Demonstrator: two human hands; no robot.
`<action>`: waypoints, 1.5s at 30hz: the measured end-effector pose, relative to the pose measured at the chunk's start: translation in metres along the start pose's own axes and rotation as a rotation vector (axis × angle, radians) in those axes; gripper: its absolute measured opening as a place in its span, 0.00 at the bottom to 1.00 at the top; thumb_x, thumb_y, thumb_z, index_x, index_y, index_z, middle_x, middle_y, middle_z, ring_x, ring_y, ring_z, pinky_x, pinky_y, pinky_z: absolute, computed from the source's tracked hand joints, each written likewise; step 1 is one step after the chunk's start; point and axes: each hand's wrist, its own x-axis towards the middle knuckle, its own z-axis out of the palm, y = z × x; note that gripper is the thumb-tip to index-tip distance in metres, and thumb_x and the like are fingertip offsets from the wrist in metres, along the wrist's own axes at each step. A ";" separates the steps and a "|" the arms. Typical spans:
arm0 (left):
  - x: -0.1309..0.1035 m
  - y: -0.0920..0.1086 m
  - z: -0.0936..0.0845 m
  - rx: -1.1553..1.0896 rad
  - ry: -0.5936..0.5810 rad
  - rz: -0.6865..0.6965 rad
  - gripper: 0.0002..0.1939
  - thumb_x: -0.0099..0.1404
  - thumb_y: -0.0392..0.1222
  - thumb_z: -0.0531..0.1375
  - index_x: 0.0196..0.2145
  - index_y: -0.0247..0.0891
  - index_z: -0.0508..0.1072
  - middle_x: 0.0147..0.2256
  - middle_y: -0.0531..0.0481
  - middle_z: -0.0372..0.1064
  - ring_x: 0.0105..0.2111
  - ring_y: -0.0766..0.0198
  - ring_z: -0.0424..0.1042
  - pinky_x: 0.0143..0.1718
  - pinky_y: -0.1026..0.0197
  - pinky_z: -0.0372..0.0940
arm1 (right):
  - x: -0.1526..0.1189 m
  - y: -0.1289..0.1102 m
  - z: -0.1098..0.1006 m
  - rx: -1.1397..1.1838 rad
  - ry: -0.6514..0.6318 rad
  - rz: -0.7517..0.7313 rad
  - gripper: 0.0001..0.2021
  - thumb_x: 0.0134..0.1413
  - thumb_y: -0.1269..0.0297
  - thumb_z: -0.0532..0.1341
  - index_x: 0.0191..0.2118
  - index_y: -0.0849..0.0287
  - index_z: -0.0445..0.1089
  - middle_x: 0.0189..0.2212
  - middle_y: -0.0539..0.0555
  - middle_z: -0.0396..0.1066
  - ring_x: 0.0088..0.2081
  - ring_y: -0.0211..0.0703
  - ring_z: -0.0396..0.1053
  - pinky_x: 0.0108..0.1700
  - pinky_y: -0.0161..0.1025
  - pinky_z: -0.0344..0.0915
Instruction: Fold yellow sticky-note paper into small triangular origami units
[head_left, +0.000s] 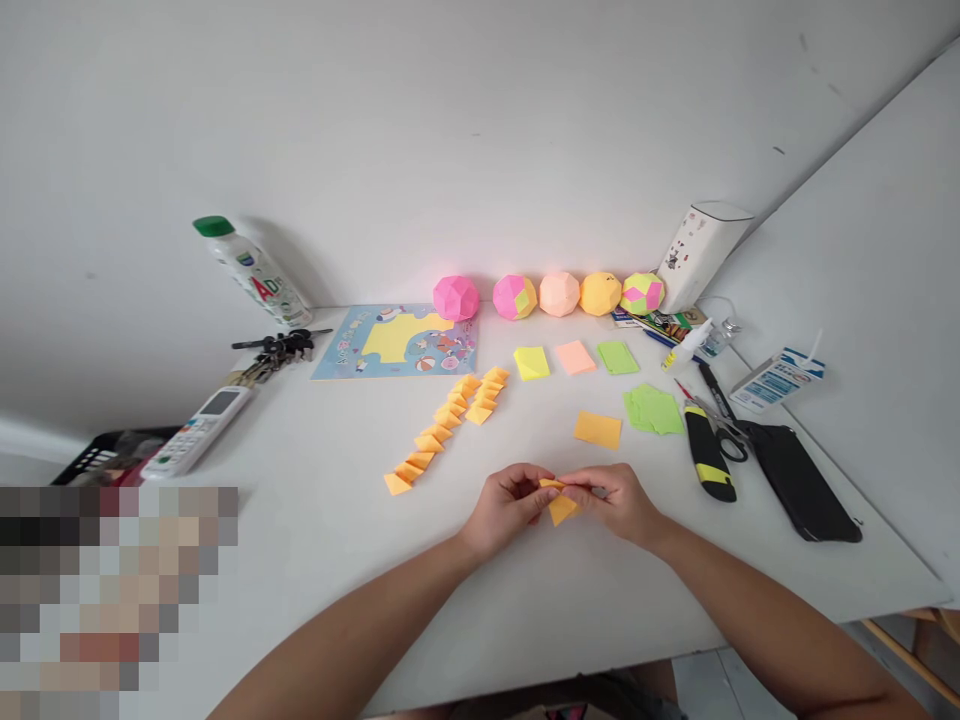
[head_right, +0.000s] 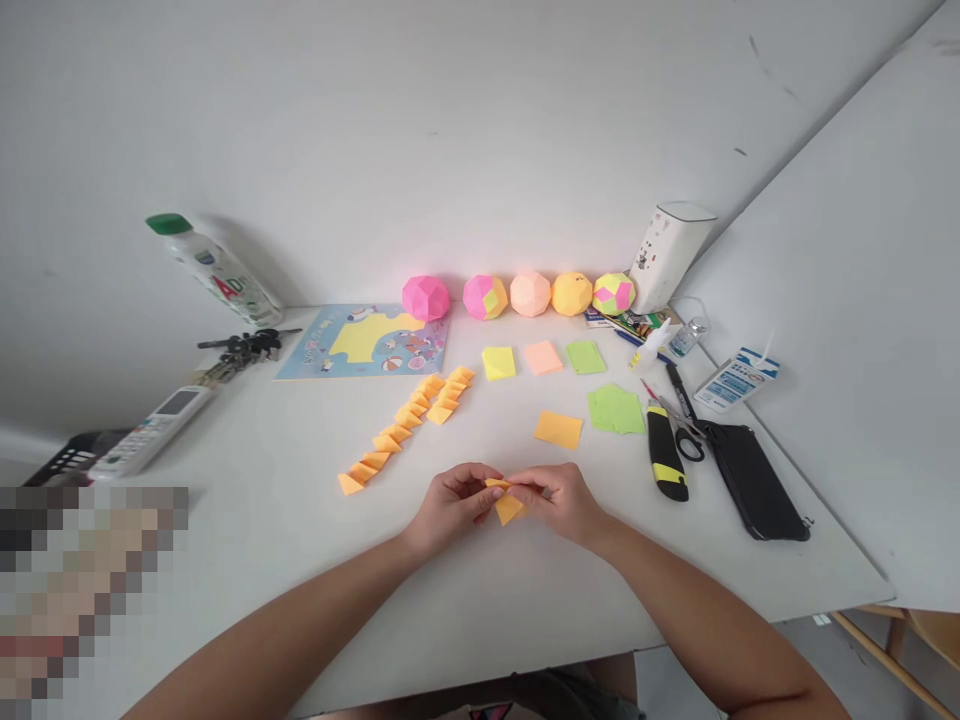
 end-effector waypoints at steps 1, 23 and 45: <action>0.000 0.000 0.000 0.005 0.000 -0.001 0.15 0.50 0.49 0.65 0.30 0.34 0.71 0.20 0.56 0.62 0.17 0.74 0.58 0.18 0.68 0.56 | 0.000 0.000 0.000 -0.003 -0.008 0.004 0.11 0.55 0.60 0.58 0.35 0.59 0.75 0.27 0.53 0.77 0.24 0.37 0.70 0.25 0.32 0.67; -0.001 0.004 0.000 -0.002 0.012 -0.034 0.17 0.49 0.50 0.65 0.23 0.35 0.65 0.16 0.58 0.59 0.16 0.73 0.57 0.18 0.67 0.54 | 0.000 -0.004 -0.002 0.166 -0.123 0.202 0.11 0.53 0.60 0.58 0.27 0.62 0.72 0.17 0.47 0.61 0.19 0.31 0.53 0.19 0.30 0.52; -0.002 0.004 -0.004 -0.031 -0.083 -0.003 0.15 0.56 0.52 0.59 0.32 0.36 0.66 0.19 0.56 0.62 0.20 0.70 0.61 0.25 0.65 0.57 | 0.000 -0.005 -0.003 0.398 -0.139 0.380 0.13 0.50 0.56 0.60 0.29 0.62 0.72 0.19 0.48 0.65 0.20 0.33 0.61 0.19 0.30 0.61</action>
